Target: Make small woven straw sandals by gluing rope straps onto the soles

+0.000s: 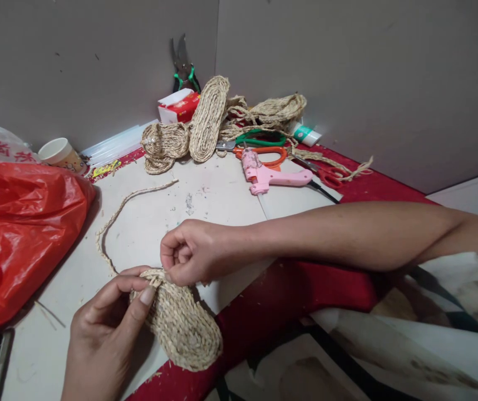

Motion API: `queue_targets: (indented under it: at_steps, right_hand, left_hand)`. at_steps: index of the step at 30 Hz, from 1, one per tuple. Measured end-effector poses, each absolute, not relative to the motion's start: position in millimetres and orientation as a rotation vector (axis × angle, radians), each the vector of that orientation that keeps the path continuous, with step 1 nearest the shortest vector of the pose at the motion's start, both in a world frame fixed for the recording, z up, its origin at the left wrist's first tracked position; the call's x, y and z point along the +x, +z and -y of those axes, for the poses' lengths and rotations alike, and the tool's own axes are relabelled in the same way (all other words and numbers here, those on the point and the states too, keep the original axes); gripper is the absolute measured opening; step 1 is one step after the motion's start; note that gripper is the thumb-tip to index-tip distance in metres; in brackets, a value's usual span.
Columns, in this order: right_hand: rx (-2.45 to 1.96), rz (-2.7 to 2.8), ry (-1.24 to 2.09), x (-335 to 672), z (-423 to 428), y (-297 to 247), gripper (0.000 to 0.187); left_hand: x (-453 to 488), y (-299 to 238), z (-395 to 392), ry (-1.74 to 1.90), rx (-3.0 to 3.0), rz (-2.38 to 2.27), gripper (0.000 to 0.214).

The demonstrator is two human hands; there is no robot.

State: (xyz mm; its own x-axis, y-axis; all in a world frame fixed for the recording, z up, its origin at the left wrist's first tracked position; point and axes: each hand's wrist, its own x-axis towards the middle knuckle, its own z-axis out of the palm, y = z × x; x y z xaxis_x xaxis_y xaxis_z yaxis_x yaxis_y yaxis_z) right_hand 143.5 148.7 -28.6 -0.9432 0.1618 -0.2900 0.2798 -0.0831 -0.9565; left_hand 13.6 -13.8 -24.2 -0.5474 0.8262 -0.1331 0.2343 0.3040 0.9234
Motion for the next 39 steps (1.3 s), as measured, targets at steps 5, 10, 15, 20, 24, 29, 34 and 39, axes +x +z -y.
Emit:
queue_targets:
  at_steps: [5, 10, 15, 20, 24, 29, 34, 39]
  right_hand:
    - [0.490, -2.165, -2.164, 144.3, -146.7, -32.7, 0.011]
    - [0.440, -2.147, -2.113, 144.8, -148.2, -31.3, 0.009]
    - [0.442, -2.006, -2.094, 143.5, -150.4, -26.6, 0.007]
    - [0.446, -1.939, -2.097, 142.5, -148.8, -28.4, 0.009]
    - [0.445, -1.916, -2.118, 142.0, -149.1, -32.2, 0.009]
    - [0.409, -1.875, -2.172, 142.2, -151.4, -33.4, 0.009]
    - [0.362, -1.866, -2.189, 143.0, -152.4, -31.7, 0.007]
    - [0.323, -1.820, -2.222, 143.6, -153.0, -34.6, 0.009]
  left_hand:
    - [17.1, -25.4, 14.9, 1.237, 0.965, -1.965, 0.014]
    - [19.1, -25.9, 16.8, 1.209, 1.027, -1.937, 0.011]
    - [16.4, -29.7, 18.5, 1.178, 1.031, -1.876, 0.010]
    - [12.7, -34.7, 22.5, 1.176, 0.955, -1.796, 0.010]
    - [13.4, -36.1, 23.2, 1.173, 0.868, -1.700, 0.010]
    - [19.4, -30.1, 20.2, 1.205, 0.853, -1.789, 0.010]
    - [23.2, -25.7, 16.9, 1.219, 0.879, -1.845, 0.010]
    - [24.7, -24.5, 15.2, 1.224, 0.842, -1.858, 0.013]
